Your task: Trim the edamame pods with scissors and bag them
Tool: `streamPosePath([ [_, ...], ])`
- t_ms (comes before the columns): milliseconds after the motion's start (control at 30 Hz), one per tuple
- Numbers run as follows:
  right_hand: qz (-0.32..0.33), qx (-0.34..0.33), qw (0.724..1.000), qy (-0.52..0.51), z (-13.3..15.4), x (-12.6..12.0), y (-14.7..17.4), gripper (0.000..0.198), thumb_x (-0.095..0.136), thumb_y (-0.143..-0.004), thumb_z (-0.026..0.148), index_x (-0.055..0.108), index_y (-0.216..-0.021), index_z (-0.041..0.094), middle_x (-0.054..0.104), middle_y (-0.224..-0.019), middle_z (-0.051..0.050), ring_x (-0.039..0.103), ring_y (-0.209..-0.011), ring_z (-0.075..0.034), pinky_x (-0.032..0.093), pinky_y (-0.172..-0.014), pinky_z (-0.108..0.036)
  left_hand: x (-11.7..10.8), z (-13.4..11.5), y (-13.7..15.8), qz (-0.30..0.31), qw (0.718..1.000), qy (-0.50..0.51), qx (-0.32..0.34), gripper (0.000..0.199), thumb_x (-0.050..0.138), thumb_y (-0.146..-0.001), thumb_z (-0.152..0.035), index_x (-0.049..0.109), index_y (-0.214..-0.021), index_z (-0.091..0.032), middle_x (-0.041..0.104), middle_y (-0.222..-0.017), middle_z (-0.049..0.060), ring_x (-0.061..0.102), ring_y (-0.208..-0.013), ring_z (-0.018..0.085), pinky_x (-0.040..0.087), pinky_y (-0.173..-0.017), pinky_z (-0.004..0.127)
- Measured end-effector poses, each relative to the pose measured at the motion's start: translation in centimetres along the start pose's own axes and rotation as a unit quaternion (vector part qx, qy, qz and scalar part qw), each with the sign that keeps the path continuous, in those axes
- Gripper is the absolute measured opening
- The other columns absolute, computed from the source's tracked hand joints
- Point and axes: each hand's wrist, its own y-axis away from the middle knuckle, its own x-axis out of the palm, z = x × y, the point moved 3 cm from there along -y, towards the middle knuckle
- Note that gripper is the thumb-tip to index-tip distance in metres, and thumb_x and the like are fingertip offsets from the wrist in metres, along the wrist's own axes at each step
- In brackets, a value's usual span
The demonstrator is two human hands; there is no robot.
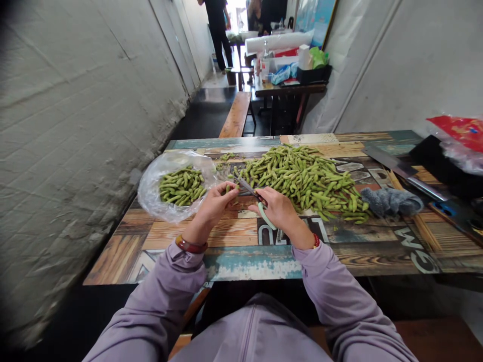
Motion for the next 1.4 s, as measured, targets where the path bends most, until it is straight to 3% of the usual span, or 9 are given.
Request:
streamPosePath([
  [133,-0.032,0.015,0.999,-0.007,0.1,-0.3,-0.1,0.038,0.071,-0.086,0.043,0.067,-0.114,0.018,0.067,-0.094,-0.009,0.067,-0.084,-0.025,0.054,-0.077,-0.037,-0.1,-0.1,-0.1,-0.030,0.994,0.099,-0.028,0.035,0.080,-0.064,-0.034,0.054,-0.081,-0.017,0.054,-0.059,-0.006,0.042,-0.044,0.004,0.030,-0.043,0.017],
  [267,-0.022,0.015,1.000,-0.012,0.5,-0.3,-0.1,0.041,0.071,-0.085,0.044,0.065,-0.117,0.019,0.065,-0.098,-0.009,0.066,-0.087,-0.024,0.054,-0.076,-0.035,-0.2,-0.1,-0.1,-0.035,0.988,0.145,-0.035,0.038,0.081,-0.062,-0.033,0.052,-0.080,-0.017,0.061,-0.067,-0.003,0.045,-0.044,0.004,0.030,-0.042,0.016],
  [500,0.014,0.015,1.000,-0.002,1.0,-0.2,0.1,0.043,0.073,-0.083,0.039,0.062,-0.119,0.020,0.063,-0.100,-0.007,0.063,-0.081,-0.021,0.053,-0.073,-0.033,0.2,-0.1,0.1,-0.039,0.993,0.110,-0.011,0.033,0.081,-0.064,-0.032,0.055,-0.080,-0.017,0.057,-0.065,-0.005,0.045,-0.045,0.004,0.030,-0.042,0.017],
  [900,0.014,-0.002,1.000,-0.005,0.8,-0.1,0.1,0.041,0.075,-0.082,0.036,0.062,-0.117,0.018,0.058,-0.091,-0.004,0.058,-0.074,-0.019,0.049,-0.070,-0.031,0.3,0.1,0.1,-0.021,0.998,0.058,0.004,0.029,0.078,-0.069,-0.032,0.056,-0.081,-0.017,0.054,-0.063,-0.005,0.045,-0.046,0.005,0.032,-0.044,0.017],
  [1067,0.012,-0.011,1.000,-0.001,0.8,-0.1,0.1,0.034,0.071,-0.086,0.038,0.062,-0.113,0.020,0.058,-0.088,-0.004,0.058,-0.075,-0.020,0.050,-0.071,-0.032,0.4,0.1,0.2,-0.011,0.997,0.080,0.000,0.029,0.078,-0.070,-0.033,0.056,-0.081,-0.016,0.058,-0.066,-0.003,0.045,-0.048,0.005,0.034,-0.045,0.016],
  [1267,0.017,-0.016,1.000,0.002,0.9,-0.1,0.1,0.035,0.070,-0.087,0.040,0.061,-0.115,0.021,0.064,-0.100,-0.008,0.064,-0.093,-0.024,0.053,-0.080,-0.034,0.4,0.2,0.1,0.007,0.990,0.136,-0.027,0.034,0.081,-0.069,-0.035,0.054,-0.079,-0.017,0.057,-0.066,-0.004,0.042,-0.046,0.003,0.029,-0.041,0.015],
  [1400,0.020,-0.016,0.999,0.027,1.2,-0.2,0.1,0.033,0.070,-0.088,0.039,0.062,-0.114,0.019,0.065,-0.098,-0.009,0.065,-0.089,-0.024,0.052,-0.075,-0.033,0.3,0.5,-0.1,0.011,0.987,0.157,-0.038,0.037,0.081,-0.068,-0.037,0.053,-0.079,-0.016,0.055,-0.066,-0.004,0.040,-0.045,0.003,0.027,-0.041,0.015],
])
